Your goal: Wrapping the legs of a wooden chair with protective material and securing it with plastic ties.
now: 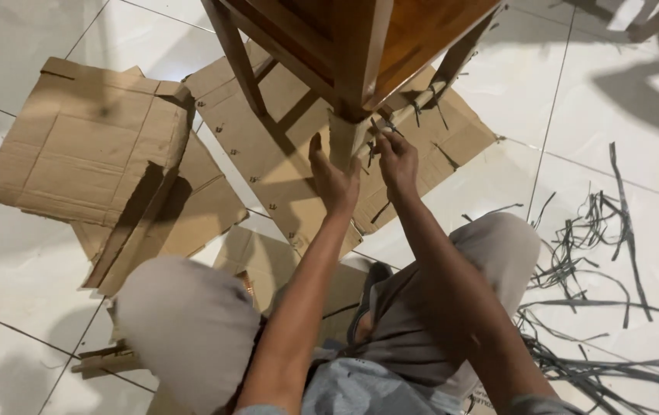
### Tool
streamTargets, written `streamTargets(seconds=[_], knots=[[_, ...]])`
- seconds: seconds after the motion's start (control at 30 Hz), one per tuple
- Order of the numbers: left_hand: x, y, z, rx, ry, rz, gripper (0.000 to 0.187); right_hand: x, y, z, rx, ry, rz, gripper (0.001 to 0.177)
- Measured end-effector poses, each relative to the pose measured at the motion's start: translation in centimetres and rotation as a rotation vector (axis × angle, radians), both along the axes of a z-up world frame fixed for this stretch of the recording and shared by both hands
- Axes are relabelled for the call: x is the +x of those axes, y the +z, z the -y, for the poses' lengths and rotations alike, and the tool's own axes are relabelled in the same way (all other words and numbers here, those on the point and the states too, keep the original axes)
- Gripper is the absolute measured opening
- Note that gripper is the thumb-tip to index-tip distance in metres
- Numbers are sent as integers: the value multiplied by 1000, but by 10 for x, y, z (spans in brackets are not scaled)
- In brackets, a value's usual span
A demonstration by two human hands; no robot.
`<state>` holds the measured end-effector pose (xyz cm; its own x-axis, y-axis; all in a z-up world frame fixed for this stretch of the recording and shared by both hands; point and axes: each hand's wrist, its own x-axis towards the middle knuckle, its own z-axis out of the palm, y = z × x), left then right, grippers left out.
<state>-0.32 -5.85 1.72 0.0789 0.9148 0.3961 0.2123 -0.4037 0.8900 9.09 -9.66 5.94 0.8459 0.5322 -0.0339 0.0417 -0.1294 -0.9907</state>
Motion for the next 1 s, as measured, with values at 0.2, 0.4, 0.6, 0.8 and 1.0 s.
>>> streamTargets(seconds=[0.2, 0.4, 0.6, 0.8, 1.0], knots=[[24, 29, -23, -81, -44, -103, 90, 33, 41, -3, -111, 247, 204, 25], [53, -5, -48, -210, -149, -147, 102, 29, 43, -5, -137, 341, 152, 21], [16, -5, -70, -765, -788, 923, 49, 4, 61, 0, -11, 465, -6, 28], [22, 28, -51, -761, -531, 707, 62, 4, 47, -15, -96, 441, 11, 46], [-9, -19, -80, -323, -712, 115, 56, 4, 63, -20, -64, 484, -10, 35]])
